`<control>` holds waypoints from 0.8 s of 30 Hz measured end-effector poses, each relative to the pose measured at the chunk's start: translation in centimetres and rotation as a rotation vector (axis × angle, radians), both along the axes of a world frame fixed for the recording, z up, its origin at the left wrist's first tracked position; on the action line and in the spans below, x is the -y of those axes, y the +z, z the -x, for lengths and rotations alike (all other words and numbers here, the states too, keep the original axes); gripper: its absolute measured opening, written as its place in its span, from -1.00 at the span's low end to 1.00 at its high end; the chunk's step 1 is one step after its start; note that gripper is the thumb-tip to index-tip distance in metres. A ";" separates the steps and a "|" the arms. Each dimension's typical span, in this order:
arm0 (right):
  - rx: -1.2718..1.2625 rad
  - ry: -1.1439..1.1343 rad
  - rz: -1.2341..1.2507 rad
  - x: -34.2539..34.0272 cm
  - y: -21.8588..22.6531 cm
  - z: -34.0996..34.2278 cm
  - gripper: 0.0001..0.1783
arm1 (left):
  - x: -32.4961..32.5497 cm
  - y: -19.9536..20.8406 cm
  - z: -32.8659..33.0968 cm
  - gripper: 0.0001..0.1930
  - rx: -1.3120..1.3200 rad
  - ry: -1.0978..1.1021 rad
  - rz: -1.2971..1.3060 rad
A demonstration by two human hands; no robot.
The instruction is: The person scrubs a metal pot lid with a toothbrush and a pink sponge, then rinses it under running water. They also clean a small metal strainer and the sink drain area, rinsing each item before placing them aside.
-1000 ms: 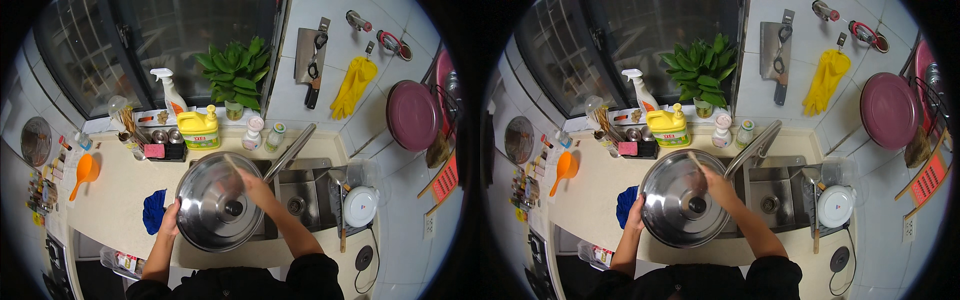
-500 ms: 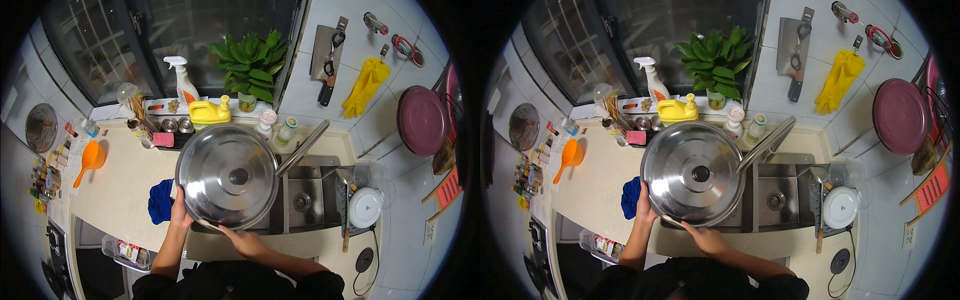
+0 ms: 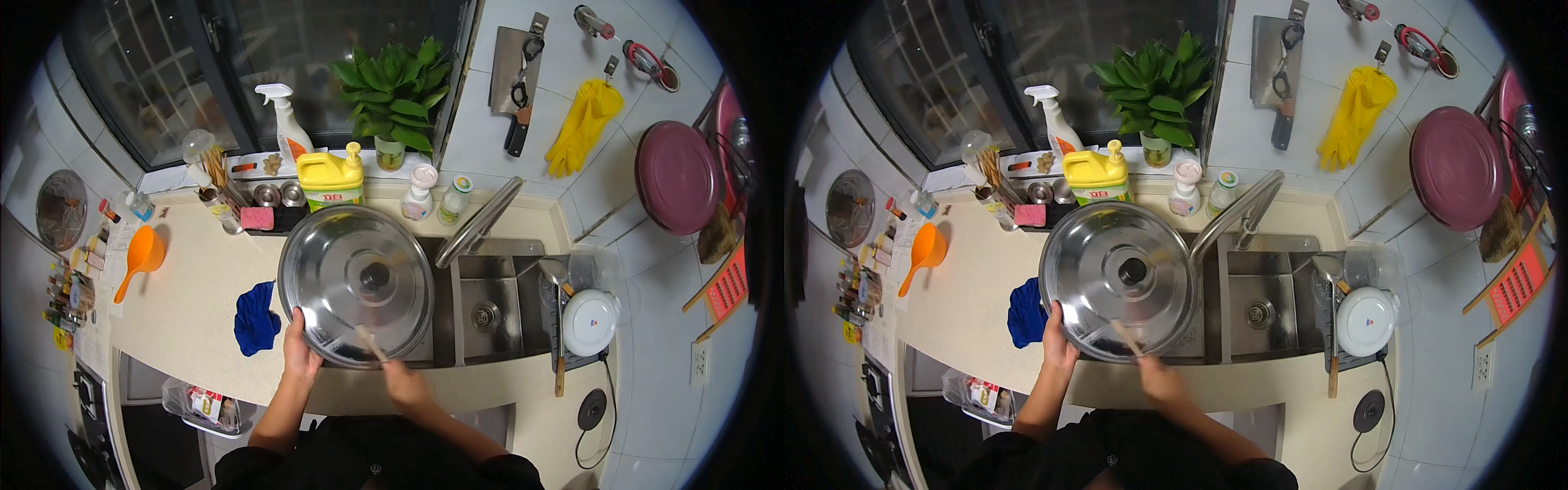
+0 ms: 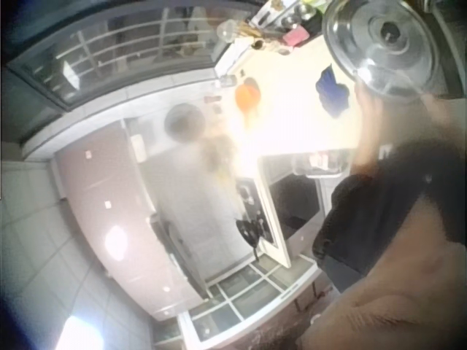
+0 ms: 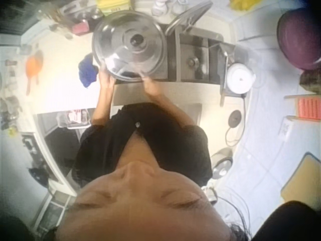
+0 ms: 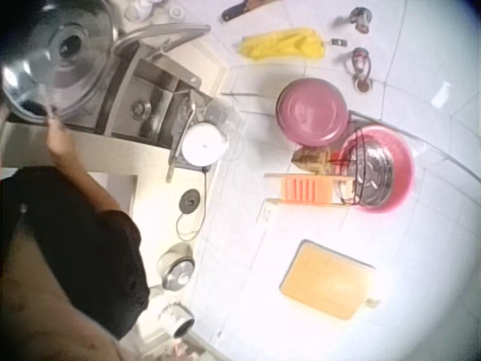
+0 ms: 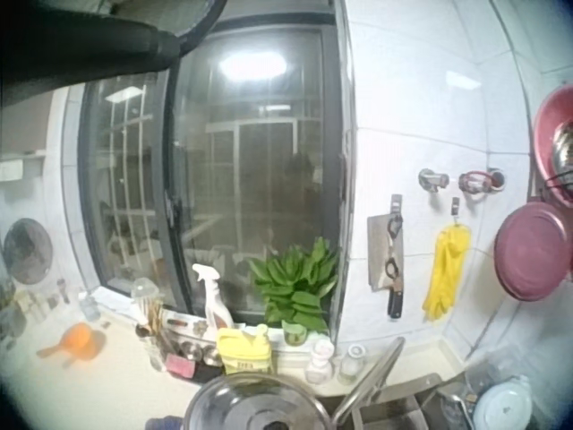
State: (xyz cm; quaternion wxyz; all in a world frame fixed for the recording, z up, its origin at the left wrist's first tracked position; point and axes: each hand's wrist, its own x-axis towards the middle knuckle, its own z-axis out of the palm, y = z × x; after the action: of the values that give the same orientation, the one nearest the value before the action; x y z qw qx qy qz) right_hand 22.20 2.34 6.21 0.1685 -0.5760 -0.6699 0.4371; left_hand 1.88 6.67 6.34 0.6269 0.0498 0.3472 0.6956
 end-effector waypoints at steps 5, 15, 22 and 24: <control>0.085 0.006 -0.202 -2.3 0.3 1.3 -0.76 | 1.3 -0.2 -0.4 -0.58 -0.021 -0.024 -0.006; 0.161 0.037 -0.409 -8.6 3.1 4.1 -0.72 | 2.8 -0.2 -1.5 -0.68 -0.165 -0.099 0.007; 0.115 0.076 -0.293 -6.4 0.4 2.2 -0.73 | 2.5 -0.6 0.4 -0.63 -0.147 -0.023 0.016; 0.215 0.132 -0.296 -6.1 1.3 1.5 -0.73 | 2.6 -1.7 1.2 -0.55 -0.106 -0.052 -0.008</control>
State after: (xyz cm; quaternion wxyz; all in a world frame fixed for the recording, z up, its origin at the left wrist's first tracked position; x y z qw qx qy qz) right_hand 20.70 8.39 7.49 0.1501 -0.5430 -0.7774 0.2798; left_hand 0.65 4.05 4.68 0.6254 0.0981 0.3758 0.6768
